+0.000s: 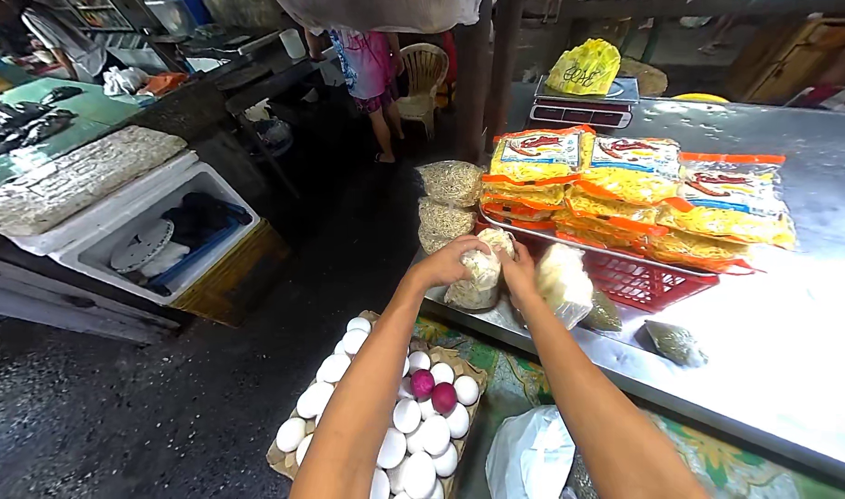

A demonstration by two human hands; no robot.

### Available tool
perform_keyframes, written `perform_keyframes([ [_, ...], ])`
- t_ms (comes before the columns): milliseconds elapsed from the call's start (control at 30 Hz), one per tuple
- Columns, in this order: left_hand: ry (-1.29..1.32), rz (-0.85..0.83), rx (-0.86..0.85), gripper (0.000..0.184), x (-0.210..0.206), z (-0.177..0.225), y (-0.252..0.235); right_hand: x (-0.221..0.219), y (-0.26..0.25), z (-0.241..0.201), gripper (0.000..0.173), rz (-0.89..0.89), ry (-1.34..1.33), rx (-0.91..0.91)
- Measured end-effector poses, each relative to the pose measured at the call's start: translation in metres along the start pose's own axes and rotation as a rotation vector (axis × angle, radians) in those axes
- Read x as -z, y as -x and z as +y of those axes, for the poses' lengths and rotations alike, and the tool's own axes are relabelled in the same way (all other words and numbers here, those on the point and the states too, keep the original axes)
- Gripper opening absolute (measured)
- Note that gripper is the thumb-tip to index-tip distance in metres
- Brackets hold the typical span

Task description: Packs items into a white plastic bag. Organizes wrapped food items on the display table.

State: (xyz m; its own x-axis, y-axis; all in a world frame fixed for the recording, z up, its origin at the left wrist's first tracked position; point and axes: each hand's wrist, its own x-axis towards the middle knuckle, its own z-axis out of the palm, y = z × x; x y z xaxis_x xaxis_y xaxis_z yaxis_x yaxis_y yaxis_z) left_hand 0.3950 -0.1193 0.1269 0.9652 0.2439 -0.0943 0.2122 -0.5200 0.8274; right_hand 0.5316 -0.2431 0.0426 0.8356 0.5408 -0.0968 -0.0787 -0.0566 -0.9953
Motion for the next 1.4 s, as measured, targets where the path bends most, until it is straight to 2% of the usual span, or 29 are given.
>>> perform_keyframes([
  [167,0.208,0.289,0.137,0.089,-0.025,-0.009,0.012,-0.003,-0.001,0.003,0.05,0.038,-0.051,-0.04],
  [233,0.098,0.296,0.182,0.116,-0.039,-0.012,0.019,-0.007,0.002,0.004,0.051,0.048,-0.058,-0.03],
  [267,0.025,0.306,0.188,0.119,-0.044,-0.012,0.019,-0.008,0.004,0.004,0.051,0.056,-0.057,-0.027],
  [333,-0.094,0.268,0.151,0.103,-0.04,-0.008,0.019,-0.01,0.008,-0.001,0.049,0.069,-0.058,0.001],
  [433,-0.2,0.086,0.072,0.084,-0.026,0.007,0.016,-0.008,0.015,-0.01,0.045,0.08,-0.099,0.04],
  [533,-0.208,0.009,0.112,0.086,-0.024,0.008,0.009,-0.007,0.009,0.003,0.047,0.05,-0.105,-0.036],
  [600,-0.188,0.016,0.137,0.086,-0.023,0.004,0.0,-0.005,0.001,0.009,0.049,0.042,-0.089,-0.092],
  [733,-0.158,0.027,0.161,0.083,-0.019,0.008,-0.012,-0.002,0.004,-0.002,0.054,0.006,-0.082,-0.141],
  [800,-0.15,0.035,0.168,0.09,-0.02,0.006,-0.013,0.004,0.02,-0.019,0.06,-0.033,-0.093,-0.148],
  [867,-0.117,0.078,0.169,0.103,-0.022,0.003,-0.012,0.022,0.059,-0.043,0.057,-0.082,-0.118,-0.073],
  [933,-0.066,0.172,0.177,0.119,-0.026,-0.001,-0.007,0.056,0.11,-0.061,0.043,-0.06,-0.116,0.171],
  [1000,-0.033,0.253,0.226,0.126,-0.033,-0.003,0.003,0.099,0.144,-0.061,0.037,0.022,-0.079,0.405],
  [1033,-0.002,0.269,0.28,0.13,-0.037,-0.005,0.009,0.119,0.151,-0.057,0.042,0.081,-0.031,0.424],
  [1100,0.106,0.25,0.414,0.133,-0.045,-0.008,0.015,0.148,0.147,-0.043,0.071,0.106,0.122,0.268],
  [1167,0.239,0.207,0.473,0.131,-0.051,-0.009,0.014,0.159,0.123,-0.023,0.102,-0.055,0.194,0.07],
  [1233,0.279,0.215,0.465,0.122,-0.057,-0.008,0.008,0.157,0.095,0.0,0.127,-0.2,0.216,-0.001],
  [1333,0.257,0.269,0.447,0.111,-0.063,-0.002,0.003,0.15,0.068,0.006,0.145,-0.262,0.207,-0.048],
  [1400,0.247,0.308,0.439,0.11,-0.067,-0.002,0.004,0.145,0.061,0.007,0.15,-0.271,0.177,-0.059],
])
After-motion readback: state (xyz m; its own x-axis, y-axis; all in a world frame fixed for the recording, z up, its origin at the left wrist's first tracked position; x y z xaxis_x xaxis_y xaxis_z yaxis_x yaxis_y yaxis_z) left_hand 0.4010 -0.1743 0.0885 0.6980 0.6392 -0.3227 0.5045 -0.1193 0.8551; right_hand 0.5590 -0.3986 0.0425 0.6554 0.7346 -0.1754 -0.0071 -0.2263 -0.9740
